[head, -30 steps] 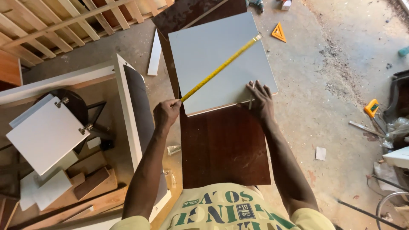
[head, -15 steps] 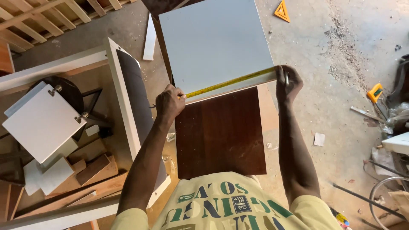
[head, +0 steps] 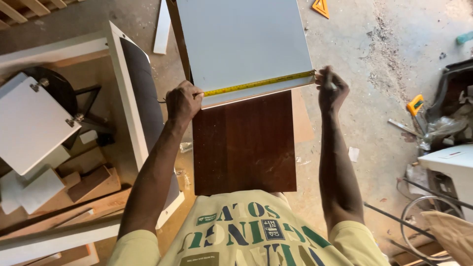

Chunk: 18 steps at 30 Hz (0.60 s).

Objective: The person measures a white rectangular board with a tape measure and marks it with a pencil. They flip the board over and repeat the measuring and marking process on the other side. The person then places a dark brown board on top of the white board and marks the brown board with the pencil.

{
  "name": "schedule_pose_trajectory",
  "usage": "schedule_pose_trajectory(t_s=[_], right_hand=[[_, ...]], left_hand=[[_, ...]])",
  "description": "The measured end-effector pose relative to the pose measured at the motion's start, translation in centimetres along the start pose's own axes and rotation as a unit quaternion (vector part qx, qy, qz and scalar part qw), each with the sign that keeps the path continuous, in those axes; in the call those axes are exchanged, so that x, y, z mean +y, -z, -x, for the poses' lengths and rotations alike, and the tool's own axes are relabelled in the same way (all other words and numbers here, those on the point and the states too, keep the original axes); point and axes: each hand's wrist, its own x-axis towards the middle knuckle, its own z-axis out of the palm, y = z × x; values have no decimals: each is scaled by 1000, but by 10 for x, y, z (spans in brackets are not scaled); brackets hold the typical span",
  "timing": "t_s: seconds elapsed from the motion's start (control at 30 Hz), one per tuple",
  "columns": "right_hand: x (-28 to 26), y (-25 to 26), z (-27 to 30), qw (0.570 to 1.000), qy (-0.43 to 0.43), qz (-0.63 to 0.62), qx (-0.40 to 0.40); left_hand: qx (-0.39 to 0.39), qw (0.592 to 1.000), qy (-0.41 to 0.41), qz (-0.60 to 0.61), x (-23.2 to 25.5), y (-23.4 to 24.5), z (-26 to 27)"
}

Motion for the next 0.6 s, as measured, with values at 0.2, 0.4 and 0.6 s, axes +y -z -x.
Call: schedule_pose_trajectory(t_s=[0.2, 0.4, 0.6], right_hand=[[-17, 11, 8, 991, -71, -108, 37], [-30, -7, 16, 992, 18, -88, -88], [-34, -9, 1, 975, 101, -12, -200]], left_hand=[[30, 999, -40, 1, 4, 4, 4], [44, 997, -68, -15, -1, 0, 4], [46, 997, -68, -14, -1, -2, 3]])
